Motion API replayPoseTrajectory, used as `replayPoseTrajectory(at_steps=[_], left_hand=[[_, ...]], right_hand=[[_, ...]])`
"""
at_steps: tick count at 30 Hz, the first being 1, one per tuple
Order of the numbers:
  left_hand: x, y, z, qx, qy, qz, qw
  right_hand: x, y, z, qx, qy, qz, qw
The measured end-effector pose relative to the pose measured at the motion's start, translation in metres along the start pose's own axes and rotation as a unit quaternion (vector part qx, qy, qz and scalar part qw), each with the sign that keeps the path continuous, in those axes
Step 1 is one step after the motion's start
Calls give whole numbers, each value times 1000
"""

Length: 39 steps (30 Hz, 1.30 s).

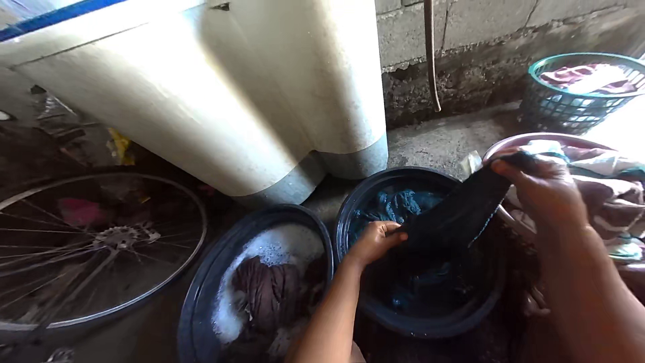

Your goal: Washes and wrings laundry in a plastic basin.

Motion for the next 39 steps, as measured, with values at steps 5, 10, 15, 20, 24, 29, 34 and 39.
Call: replayPoseTrajectory(at_steps=[5,10,15,20,24,29,34,39], left_hand=[[6,13,-22,-33,68,-88,993],[8,12,-18,56,15,-84,995],[4,3,-13,-94,59,-117,987],[1,19,-19,-126,60,-48,989],[4,27,-14,64,7,-102,993],[10,25,4,210,-183,-33,960],[10,4,7,12,-100,-124,987],[12,7,-30,-135,9,-168,977]], right_hand=[[-46,51,-92,71,310,136,938],[-82,100,-106,91,347,239,902],[-58,96,-72,-99,289,276,911],[-47,95,-31,-3,169,194,966],[-40,81,1,56,40,117,991],[-27,51,27,136,-18,-51,989],[-3,8,-15,211,65,-113,969],[-24,39,-68,35,234,101,966]])
Point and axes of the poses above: each hand's wrist, its own x-axis towards the middle knuckle, its own y-axis out of the palm, z = x × y, the point moved 2 cm from there along x, towards the middle knuckle, and after that the axes turned 13 degrees about x, right-handed, at the moved point
